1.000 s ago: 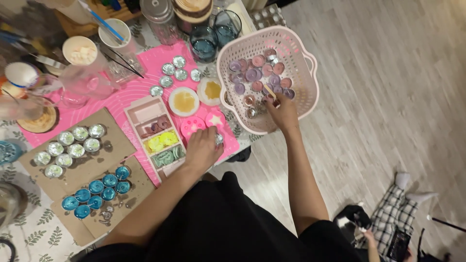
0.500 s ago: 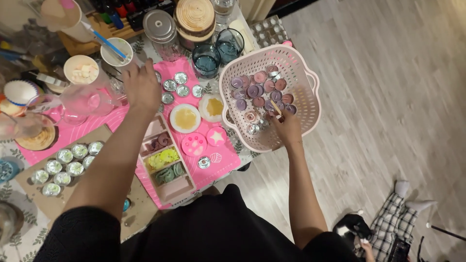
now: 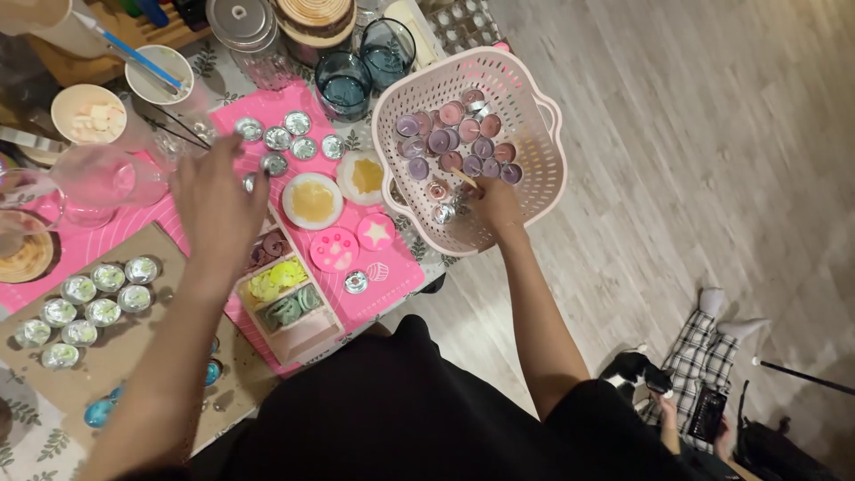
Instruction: The recorder is preparing small candles by placing wicks and other components into containers.
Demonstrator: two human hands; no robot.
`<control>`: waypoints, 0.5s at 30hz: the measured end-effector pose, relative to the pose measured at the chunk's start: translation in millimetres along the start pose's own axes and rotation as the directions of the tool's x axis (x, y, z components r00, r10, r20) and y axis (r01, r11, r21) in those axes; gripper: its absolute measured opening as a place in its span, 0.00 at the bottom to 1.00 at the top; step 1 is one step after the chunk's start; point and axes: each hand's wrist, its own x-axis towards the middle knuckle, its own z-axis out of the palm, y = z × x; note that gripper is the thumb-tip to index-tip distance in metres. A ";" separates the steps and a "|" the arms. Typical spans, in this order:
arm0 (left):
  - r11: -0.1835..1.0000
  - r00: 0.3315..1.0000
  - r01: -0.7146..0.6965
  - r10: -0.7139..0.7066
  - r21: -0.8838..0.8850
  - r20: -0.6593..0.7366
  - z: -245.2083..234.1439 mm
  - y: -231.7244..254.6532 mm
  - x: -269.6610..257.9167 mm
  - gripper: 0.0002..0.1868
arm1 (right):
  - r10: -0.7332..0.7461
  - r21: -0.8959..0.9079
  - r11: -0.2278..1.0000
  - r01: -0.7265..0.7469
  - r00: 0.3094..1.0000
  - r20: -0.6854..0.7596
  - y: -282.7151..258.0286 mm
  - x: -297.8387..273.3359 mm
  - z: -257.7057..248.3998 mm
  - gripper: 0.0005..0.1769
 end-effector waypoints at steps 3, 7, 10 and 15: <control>0.981 0.983 0.185 -0.185 -0.050 0.012 -12.1 6.2 -57.8 0.29 | -0.006 -0.068 0.998 0.009 0.999 0.041 -3.9 1.5 1.3 0.09; 0.964 0.965 0.260 -0.261 -0.050 -0.012 -18.5 -0.1 -126.1 0.26 | -0.046 -0.118 0.992 0.052 0.998 0.051 -7.7 -0.7 3.4 0.10; 0.941 0.949 0.300 -0.311 -0.157 -0.051 -24.4 -6.5 -152.4 0.23 | -0.093 -0.108 0.989 0.096 0.995 0.035 -2.5 2.7 6.4 0.09; 0.879 0.912 0.385 -0.408 -0.283 -0.028 -40.5 -0.4 -147.6 0.24 | -0.123 -0.141 0.982 0.129 0.991 0.049 9.6 13.5 12.5 0.11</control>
